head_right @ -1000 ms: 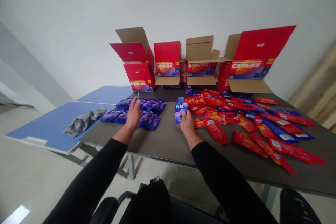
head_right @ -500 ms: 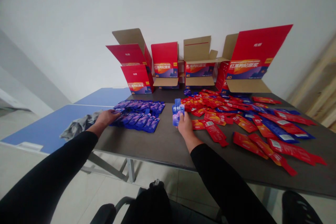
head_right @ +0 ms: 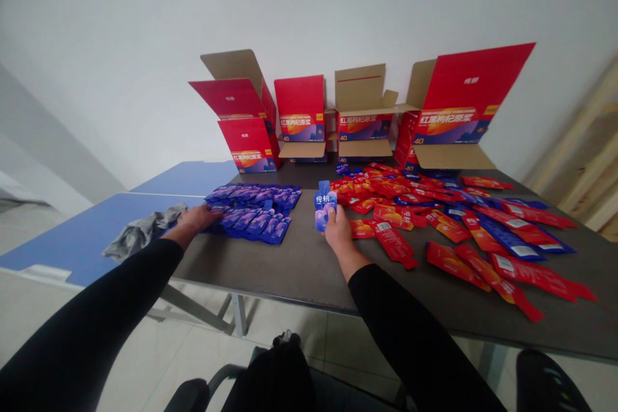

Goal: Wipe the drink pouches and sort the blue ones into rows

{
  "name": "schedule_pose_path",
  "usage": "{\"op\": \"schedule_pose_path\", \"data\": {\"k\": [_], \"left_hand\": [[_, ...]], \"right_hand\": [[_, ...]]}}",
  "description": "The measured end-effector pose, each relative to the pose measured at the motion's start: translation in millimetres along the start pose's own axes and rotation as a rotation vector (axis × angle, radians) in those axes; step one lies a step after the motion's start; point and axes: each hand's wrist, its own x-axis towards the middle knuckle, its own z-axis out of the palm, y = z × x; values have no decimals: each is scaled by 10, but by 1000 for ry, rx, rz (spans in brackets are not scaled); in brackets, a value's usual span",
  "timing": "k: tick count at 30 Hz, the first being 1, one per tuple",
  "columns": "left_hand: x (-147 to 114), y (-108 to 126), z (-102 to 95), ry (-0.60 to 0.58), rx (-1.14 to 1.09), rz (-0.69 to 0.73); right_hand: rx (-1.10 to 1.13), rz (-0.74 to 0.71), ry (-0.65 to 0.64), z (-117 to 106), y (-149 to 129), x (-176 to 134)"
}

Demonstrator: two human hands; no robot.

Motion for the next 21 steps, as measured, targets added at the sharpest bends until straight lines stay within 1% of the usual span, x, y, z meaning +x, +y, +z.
{"op": "schedule_pose_path", "data": {"k": [3, 4, 6, 8, 10, 11, 13, 14, 15, 16, 17, 19, 21], "left_hand": [[-34, 27, -9, -23, 48, -70], [-55, 43, -19, -14, 48, -71], [-117, 98, -45, 40, 37, -62], [-220, 203, -68, 129, 16, -26], [-371, 372, -69, 229, -18, 69], [-462, 481, -55, 273, -39, 140], [-670, 735, 7, 317, -92, 318], [-781, 874, 55, 311, -133, 420], [-893, 1016, 113, 276, -184, 532], [-1002, 1158, 178, 219, -242, 646], [-1106, 1295, 248, 171, -313, 722], [-1289, 1546, 391, 90, -449, 780], [-1427, 1758, 521, 31, -553, 789]], "right_hand": [[7, -6, 1, 5, 10, 8], [9, -7, 1, 6, 8, 8], [9, -7, 1, 6, -1, 5], [14, -3, -2, 4, -16, -4], [31, -5, -8, -1, -33, -18], [41, -9, -11, -4, -41, -26], [66, -18, -20, -13, -59, -41], [81, -22, -25, -19, -66, -47], [98, -28, -30, -25, -73, -50], [114, -36, -34, -31, -78, -51], [127, -47, -33, -38, -81, -49], [136, -70, -25, -52, -76, -38], [114, -96, -7, -62, -58, -19]]}}
